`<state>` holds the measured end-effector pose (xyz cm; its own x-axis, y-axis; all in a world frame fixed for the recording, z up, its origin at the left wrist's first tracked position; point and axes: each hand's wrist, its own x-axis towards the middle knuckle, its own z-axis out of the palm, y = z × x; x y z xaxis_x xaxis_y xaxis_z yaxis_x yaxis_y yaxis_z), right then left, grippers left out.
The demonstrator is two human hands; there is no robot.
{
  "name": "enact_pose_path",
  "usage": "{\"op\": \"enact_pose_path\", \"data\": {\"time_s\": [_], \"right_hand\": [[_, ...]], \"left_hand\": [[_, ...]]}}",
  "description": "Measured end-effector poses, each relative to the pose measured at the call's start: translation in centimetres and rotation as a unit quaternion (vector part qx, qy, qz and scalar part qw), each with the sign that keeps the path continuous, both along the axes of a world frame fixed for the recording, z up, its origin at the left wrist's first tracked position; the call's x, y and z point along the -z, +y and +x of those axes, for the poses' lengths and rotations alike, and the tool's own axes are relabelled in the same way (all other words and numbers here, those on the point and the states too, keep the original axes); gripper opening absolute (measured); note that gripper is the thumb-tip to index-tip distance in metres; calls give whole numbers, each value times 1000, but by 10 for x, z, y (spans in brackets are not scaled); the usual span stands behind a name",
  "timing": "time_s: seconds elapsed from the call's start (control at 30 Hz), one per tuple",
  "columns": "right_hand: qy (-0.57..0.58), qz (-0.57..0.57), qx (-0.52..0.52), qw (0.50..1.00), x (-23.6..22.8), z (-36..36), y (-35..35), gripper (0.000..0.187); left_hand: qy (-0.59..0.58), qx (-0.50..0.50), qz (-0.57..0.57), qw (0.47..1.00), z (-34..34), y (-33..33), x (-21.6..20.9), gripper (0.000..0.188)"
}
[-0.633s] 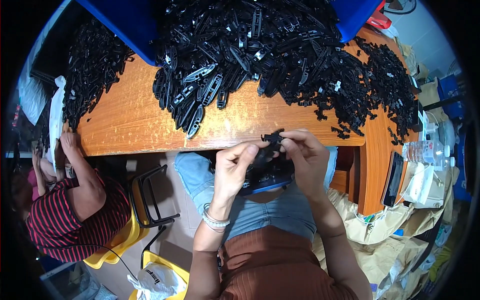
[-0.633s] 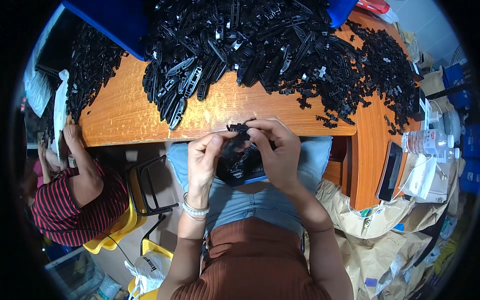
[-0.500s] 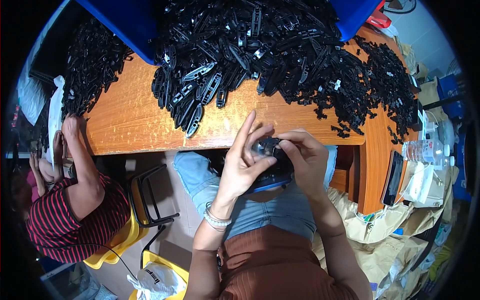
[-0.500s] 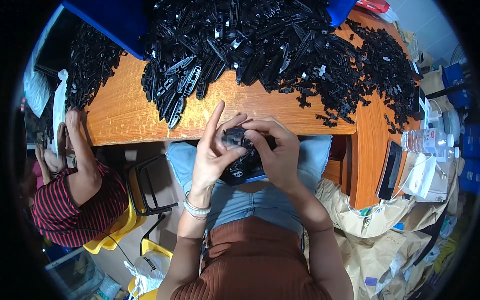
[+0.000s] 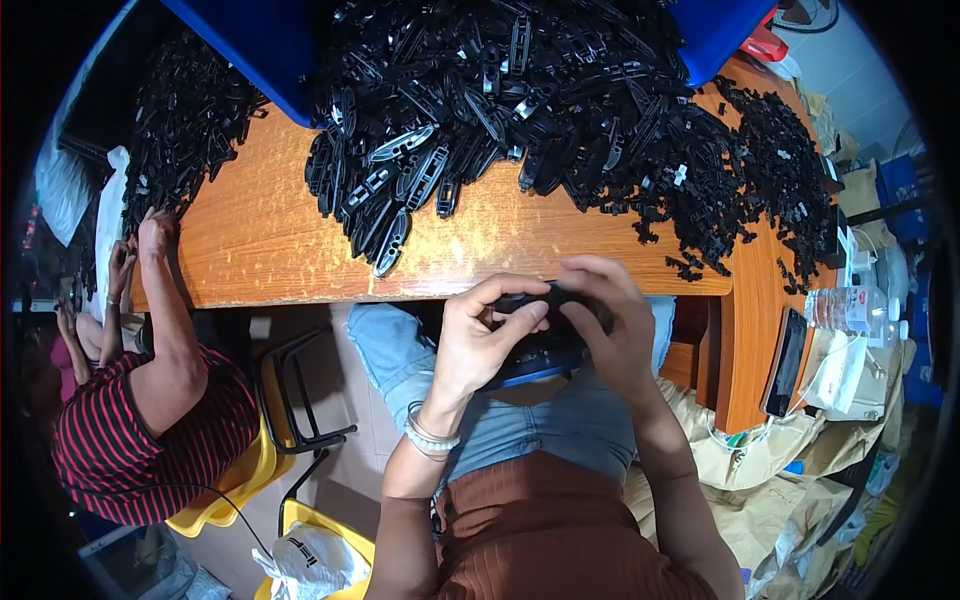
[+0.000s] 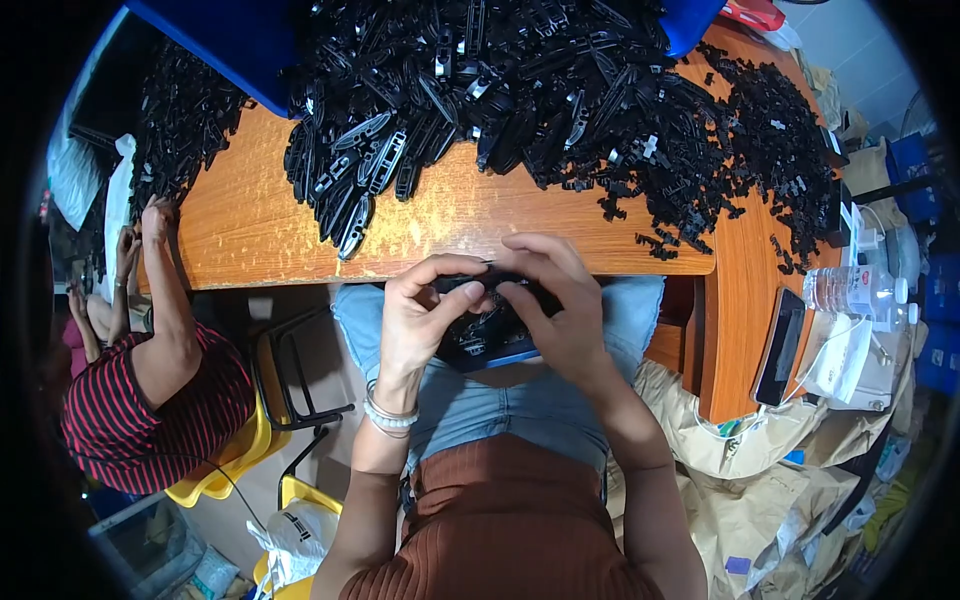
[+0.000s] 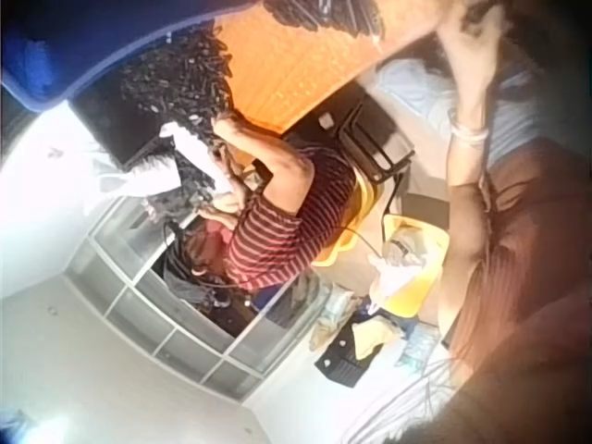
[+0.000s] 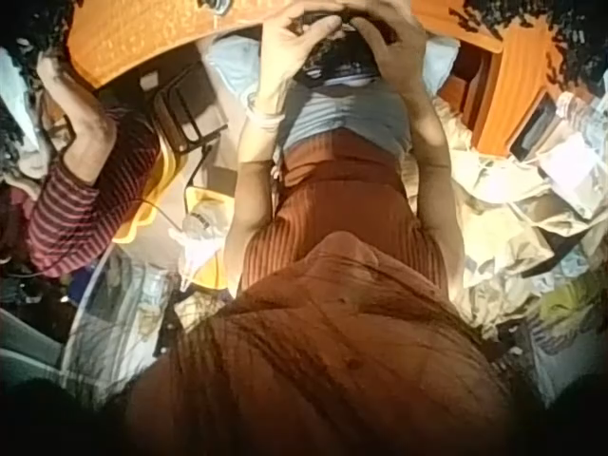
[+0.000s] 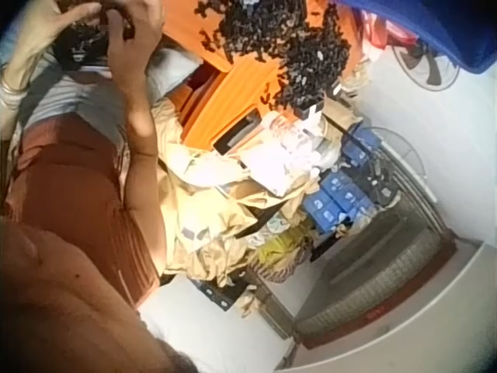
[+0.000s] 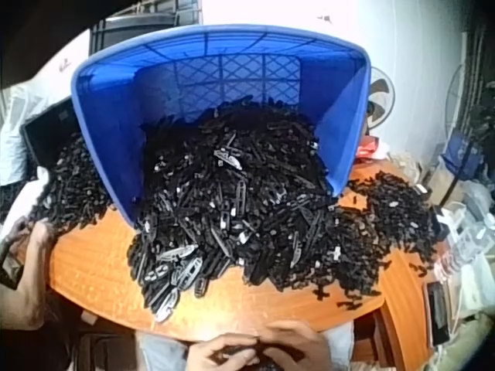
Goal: Assembling small plastic components into black housings manually.
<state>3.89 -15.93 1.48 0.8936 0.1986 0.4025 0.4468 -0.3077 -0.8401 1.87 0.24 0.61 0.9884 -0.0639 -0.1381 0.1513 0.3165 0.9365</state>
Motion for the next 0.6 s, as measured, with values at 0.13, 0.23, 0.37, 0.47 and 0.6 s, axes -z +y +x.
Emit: {"op": "enact_pose_path", "data": {"time_s": [0.13,0.23,0.37,0.47,0.6], "right_hand": [[205,33,-48,977,5,-3,-10,27],[207,28,-53,977,10,-2,-13,25],[255,73,-104,959,3,0,-19,23],[233,22,-171,957,16,9,-31,15],[-138,-164,122,969,25,57,-38,5]], "left_hand": [[-85,10,106,991,0,1,-5,21],[-66,29,112,991,0,3,-7,21],[-122,33,269,955,14,21,2,20],[-225,-163,499,821,43,22,7,20],[-262,-170,681,662,80,32,18,26]]}}
